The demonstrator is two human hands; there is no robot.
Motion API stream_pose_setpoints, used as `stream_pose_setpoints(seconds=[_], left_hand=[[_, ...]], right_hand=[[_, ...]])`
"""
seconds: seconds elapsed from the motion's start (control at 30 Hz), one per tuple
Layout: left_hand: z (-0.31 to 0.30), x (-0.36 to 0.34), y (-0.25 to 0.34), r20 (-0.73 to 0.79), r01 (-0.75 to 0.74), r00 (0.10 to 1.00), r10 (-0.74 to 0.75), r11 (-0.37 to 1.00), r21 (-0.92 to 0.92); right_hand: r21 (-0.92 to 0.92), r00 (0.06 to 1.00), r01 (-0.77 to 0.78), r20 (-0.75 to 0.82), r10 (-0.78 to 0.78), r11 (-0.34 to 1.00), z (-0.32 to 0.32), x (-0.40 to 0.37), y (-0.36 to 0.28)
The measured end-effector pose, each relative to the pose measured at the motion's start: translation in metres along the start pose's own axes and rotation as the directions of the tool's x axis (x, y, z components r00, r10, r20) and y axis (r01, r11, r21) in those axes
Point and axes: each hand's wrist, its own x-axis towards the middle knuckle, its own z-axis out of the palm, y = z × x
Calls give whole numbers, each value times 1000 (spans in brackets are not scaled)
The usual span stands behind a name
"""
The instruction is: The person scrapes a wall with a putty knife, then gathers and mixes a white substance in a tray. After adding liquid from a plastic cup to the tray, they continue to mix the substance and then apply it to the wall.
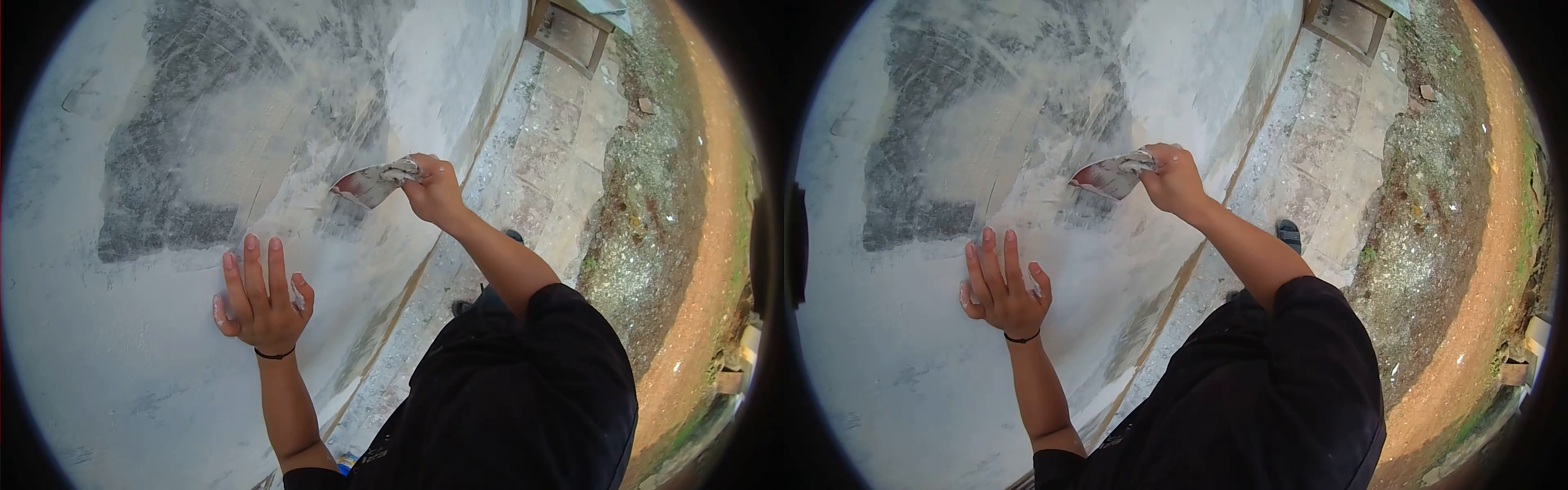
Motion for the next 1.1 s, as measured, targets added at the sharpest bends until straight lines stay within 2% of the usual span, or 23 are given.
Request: stream_pose_setpoints(seconds=[0.03,0.07,0.13,0.27,0.33,0.37,0.4,0.47,0.5,0.53,0.57,0.7,0.83,0.93,1.0,1.03,1.07,1.1], left_hand=[[1,0,0,2,-1,1000,1,1000,7],[1,-1,1,9,1,1000,-1,1000,12],[2,-2,3,15,37,999,-38,998,53],[0,0,2,12,17,1000,-17,1000,18],[0,0,0,1,3,1000,-3,1000,11],[1,0,0,3,6,1000,-6,1000,16],[1,-1,1,2,20,1000,-20,999,28],[2,-1,2,-4,32,999,-31,999,34],[1,-1,2,3,33,999,-33,999,26],[1,-1,2,10,34,999,-34,999,17],[0,-1,2,5,33,999,-33,999,12],[-1,-3,-1,-10,35,999,-36,998,-57],[-4,-6,-3,-47,25,998,-31,991,-132],[-10,-4,-4,-70,-10,998,0,989,-147],[-3,-3,-4,-76,-8,997,-3,989,-150],[-2,-4,-4,-71,-8,997,-3,988,-151],[-1,-3,-5,-70,-1,997,-9,990,-139],[-1,-4,-5,-70,-3,998,-6,992,-126]], right_hand=[[30,994,-102,-40,103,994,0,12,6],[34,994,-103,-32,104,994,-2,21,14],[110,966,-196,-148,211,974,-11,34,29],[148,955,-202,-191,228,968,-35,34,41],[102,972,-129,-182,146,986,-46,26,30],[189,950,-136,-253,182,972,-44,23,22],[191,951,-136,-250,182,972,-39,18,19],[22,904,-94,-416,95,995,-26,7,14],[-113,912,-53,-411,2,992,-18,4,-3],[-230,906,87,-387,-173,969,-5,1,-7],[-294,894,177,-351,-278,939,12,-5,-6],[-314,902,215,-299,-311,925,70,-34,-45],[-254,902,318,-215,-374,913,91,-69,-70],[-236,908,359,-135,-396,903,77,-90,-79],[-134,925,350,-110,-365,927,57,-88,-70],[-85,951,305,-36,-309,949,42,-82,-67],[-78,947,316,-31,-319,946,31,-73,-58],[32,937,338,79,-340,940,24,-63,-45]])
